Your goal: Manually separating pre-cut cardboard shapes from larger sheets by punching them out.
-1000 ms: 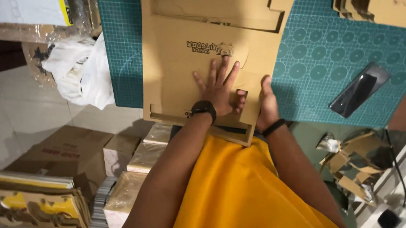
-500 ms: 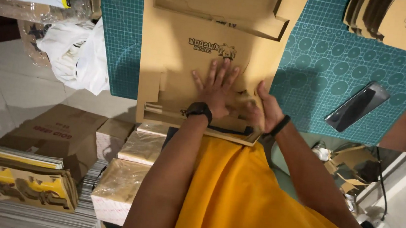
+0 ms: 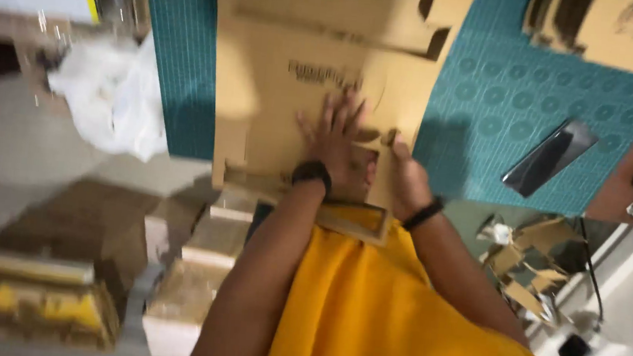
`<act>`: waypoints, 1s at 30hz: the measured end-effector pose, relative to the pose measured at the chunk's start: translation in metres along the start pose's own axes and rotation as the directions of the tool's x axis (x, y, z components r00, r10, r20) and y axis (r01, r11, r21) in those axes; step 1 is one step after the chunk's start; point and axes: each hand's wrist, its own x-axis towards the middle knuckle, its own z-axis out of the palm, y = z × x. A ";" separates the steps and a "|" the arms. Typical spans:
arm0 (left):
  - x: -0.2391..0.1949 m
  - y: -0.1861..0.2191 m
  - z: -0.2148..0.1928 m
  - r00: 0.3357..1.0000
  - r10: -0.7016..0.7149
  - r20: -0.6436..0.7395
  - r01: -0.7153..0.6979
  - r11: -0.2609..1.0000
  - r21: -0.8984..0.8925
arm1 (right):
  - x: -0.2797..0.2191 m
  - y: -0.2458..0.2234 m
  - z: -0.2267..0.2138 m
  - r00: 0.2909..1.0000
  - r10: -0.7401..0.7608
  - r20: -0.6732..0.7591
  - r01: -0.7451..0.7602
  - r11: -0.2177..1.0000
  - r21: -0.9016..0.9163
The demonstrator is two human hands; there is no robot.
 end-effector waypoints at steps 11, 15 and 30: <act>0.004 -0.009 0.010 0.999 -0.003 0.045 0.022 0.891 -0.453 | 0.141 -0.003 -0.083 0.850 -0.502 -0.159 0.232 0.628 -0.743; 0.049 -0.009 0.032 0.854 -0.322 -0.409 0.027 0.813 -0.582 | 0.088 -0.031 -0.045 0.847 -0.531 -0.028 0.350 0.596 -0.722; 0.069 -0.024 0.000 0.897 -0.440 -0.040 0.249 0.579 -0.776 | 0.029 -0.031 -0.001 0.746 -0.664 -0.059 0.194 0.301 -0.934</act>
